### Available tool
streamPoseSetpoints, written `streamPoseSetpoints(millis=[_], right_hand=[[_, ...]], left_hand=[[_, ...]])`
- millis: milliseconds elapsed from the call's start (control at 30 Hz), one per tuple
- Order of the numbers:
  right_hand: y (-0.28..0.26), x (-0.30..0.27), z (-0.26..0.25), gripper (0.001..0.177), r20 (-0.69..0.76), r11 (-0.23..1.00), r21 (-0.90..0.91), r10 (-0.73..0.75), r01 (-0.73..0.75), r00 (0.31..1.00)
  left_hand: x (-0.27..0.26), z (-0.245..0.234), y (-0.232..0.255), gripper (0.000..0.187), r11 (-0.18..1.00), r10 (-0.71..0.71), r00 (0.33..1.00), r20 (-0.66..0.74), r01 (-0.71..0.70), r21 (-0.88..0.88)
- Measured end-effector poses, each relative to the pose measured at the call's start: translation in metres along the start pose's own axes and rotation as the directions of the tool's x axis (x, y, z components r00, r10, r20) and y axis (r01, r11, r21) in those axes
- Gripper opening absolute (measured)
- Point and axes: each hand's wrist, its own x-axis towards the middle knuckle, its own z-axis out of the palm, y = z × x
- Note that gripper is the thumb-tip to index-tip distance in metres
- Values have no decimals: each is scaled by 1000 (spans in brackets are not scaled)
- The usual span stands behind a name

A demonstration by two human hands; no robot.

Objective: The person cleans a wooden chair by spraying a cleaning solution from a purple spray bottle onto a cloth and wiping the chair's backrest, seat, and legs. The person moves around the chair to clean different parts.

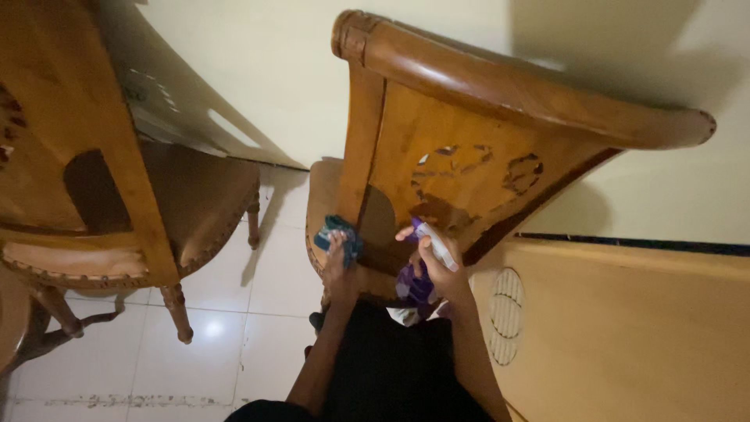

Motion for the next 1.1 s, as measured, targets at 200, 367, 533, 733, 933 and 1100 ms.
streamPoseSetpoints(millis=[200, 367, 533, 733, 933, 1100], right_hand=[[0, 4, 8, 56, 52, 996, 83, -17, 12, 999], [3, 6, 17, 58, 78, 997, 44, 56, -60, 995], [-2, 9, 24, 59, 101, 996, -47, 83, -78, 991], [-2, 13, 30, 55, 103, 1000, 3, 0, -1, 995], [-11, 2, 34, 57, 31, 985, -3, 174, -174, 984], [-2, 5, 37, 61, 30, 991, -53, 121, -119, 992]], left_hand=[[122, -26, 100, 65, 974, 97, 994, 53, -84, -210], [134, -16, 110, 77, 962, 192, 981, -40, -196, -190], [75, -13, 36, 70, 986, 151, 987, 59, -146, -85], [19, -19, -8, 57, 996, 29, 998, 63, -24, -82], [85, -30, 67, 55, 969, 90, 996, -22, -93, -228], [136, -15, 84, 70, 963, 185, 983, -16, -184, -195]])
